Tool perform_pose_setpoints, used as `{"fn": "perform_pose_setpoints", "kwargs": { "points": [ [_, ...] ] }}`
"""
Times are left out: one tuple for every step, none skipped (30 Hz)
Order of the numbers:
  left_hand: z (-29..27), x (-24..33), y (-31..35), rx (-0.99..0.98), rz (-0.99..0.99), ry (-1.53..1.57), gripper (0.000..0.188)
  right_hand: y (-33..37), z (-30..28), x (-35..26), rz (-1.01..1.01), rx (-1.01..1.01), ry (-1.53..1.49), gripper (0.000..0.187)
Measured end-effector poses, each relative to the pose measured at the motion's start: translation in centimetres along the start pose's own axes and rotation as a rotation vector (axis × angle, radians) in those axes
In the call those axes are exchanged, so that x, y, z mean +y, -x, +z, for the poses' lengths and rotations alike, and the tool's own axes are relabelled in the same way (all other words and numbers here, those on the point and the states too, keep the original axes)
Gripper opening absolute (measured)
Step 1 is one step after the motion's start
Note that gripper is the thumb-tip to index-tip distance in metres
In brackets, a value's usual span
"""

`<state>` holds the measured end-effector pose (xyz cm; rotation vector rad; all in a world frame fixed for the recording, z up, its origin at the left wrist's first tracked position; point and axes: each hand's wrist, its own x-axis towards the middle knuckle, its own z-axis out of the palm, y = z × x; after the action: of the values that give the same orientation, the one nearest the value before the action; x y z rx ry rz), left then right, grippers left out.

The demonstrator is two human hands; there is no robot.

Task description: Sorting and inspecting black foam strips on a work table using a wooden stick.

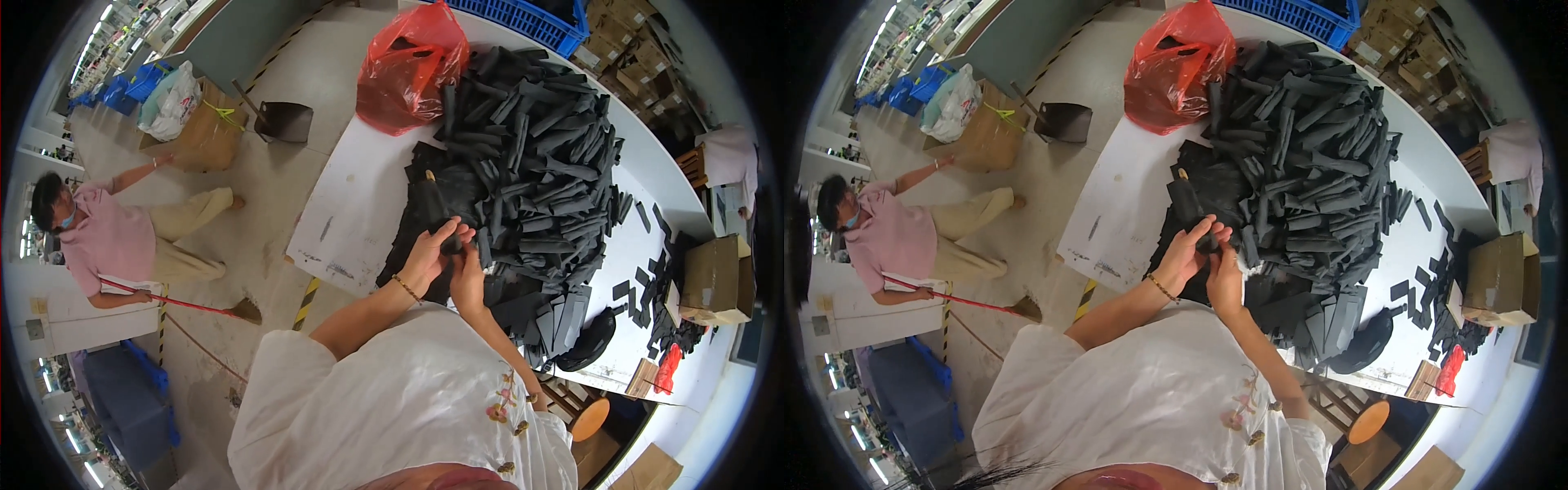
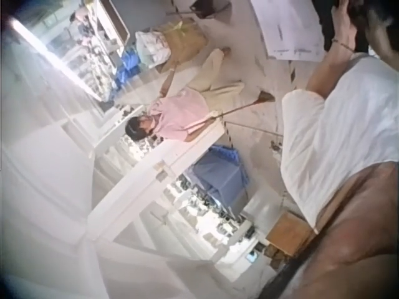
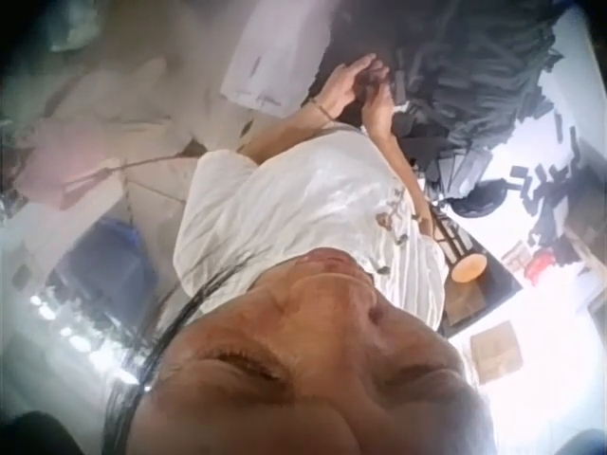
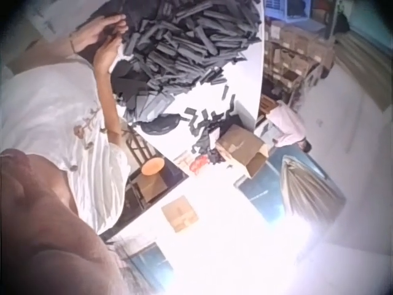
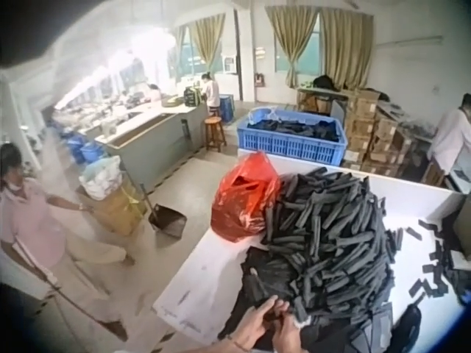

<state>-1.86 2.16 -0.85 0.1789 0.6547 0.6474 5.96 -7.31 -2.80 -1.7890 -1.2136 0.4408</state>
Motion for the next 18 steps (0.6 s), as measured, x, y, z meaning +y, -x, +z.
{"fn": "perform_pose_setpoints", "kwargs": {
  "points": [
    [0.2,-0.1,0.0,0.022,0.009,-0.017,0.024,0.2,0.0,0.4,0.053,-0.065,0.065,0.032],
    [0.4,-0.1,-0.1,0.011,-0.008,-0.016,0.024,0.6,0.2,0.7,-0.013,-0.029,0.032,0.028],
    [0.4,0.0,-0.4,0.016,0.025,-0.038,0.022,0.9,0.1,1.1,0.052,-0.105,0.074,0.025],
    [0.5,0.2,-0.7,0.087,0.020,-0.069,0.020,1.3,0.1,1.4,0.122,-0.173,0.102,0.021],
    [0.4,0.6,-1.2,0.071,0.075,-0.059,0.017,1.8,-0.2,1.6,0.096,-0.174,0.101,0.021],
    [0.3,1.1,-1.6,0.081,0.121,-0.055,0.017,2.2,-0.4,1.7,0.178,-0.285,0.029,0.017],
    [0.1,1.8,-2.2,0.118,0.182,-0.098,0.017,2.7,-0.8,1.6,0.299,-0.431,-0.044,0.013],
    [-0.1,2.3,-2.6,0.166,0.215,-0.140,0.017,3.1,-1.4,1.6,0.262,-0.403,-0.043,0.013],
    [-0.3,2.6,-2.9,0.178,0.210,-0.135,0.017,3.4,-2.3,1.4,0.237,-0.432,-0.088,0.012],
    [-0.5,2.9,-3.1,0.167,0.229,-0.117,0.016,3.6,-3.2,1.2,0.236,-0.471,-0.139,0.012],
    [-0.6,3.0,-3.3,0.169,0.294,-0.088,0.016,3.9,-4.1,0.8,0.226,-0.455,-0.172,0.012],
    [-0.5,2.9,-3.4,0.164,0.238,-0.097,0.016,4.0,-5.2,0.5,0.224,-0.445,-0.159,0.012],
    [-0.4,2.7,-3.4,0.147,0.188,-0.048,0.016,4.1,-6.2,0.2,0.229,-0.470,-0.107,0.013],
    [-0.1,2.4,-3.4,0.159,0.069,-0.007,0.017,4.4,-6.9,-0.3,0.270,-0.486,-0.040,0.013],
    [0.3,2.1,-3.4,0.178,0.037,-0.027,0.021,4.5,-7.4,-0.7,0.241,-0.490,-0.054,0.013],
    [0.7,1.8,-3.2,0.135,0.109,-0.018,0.021,4.5,-7.8,-1.0,0.253,-0.455,-0.043,0.013],
    [1.3,1.6,-3.2,0.072,0.154,-0.041,0.025,4.5,-8.0,-1.2,0.265,-0.418,-0.032,0.013],
    [1.8,1.4,-3.0,0.011,0.220,-0.051,0.029,4.3,-8.1,-1.4,0.326,-0.414,-0.022,0.014]
  ]
}}
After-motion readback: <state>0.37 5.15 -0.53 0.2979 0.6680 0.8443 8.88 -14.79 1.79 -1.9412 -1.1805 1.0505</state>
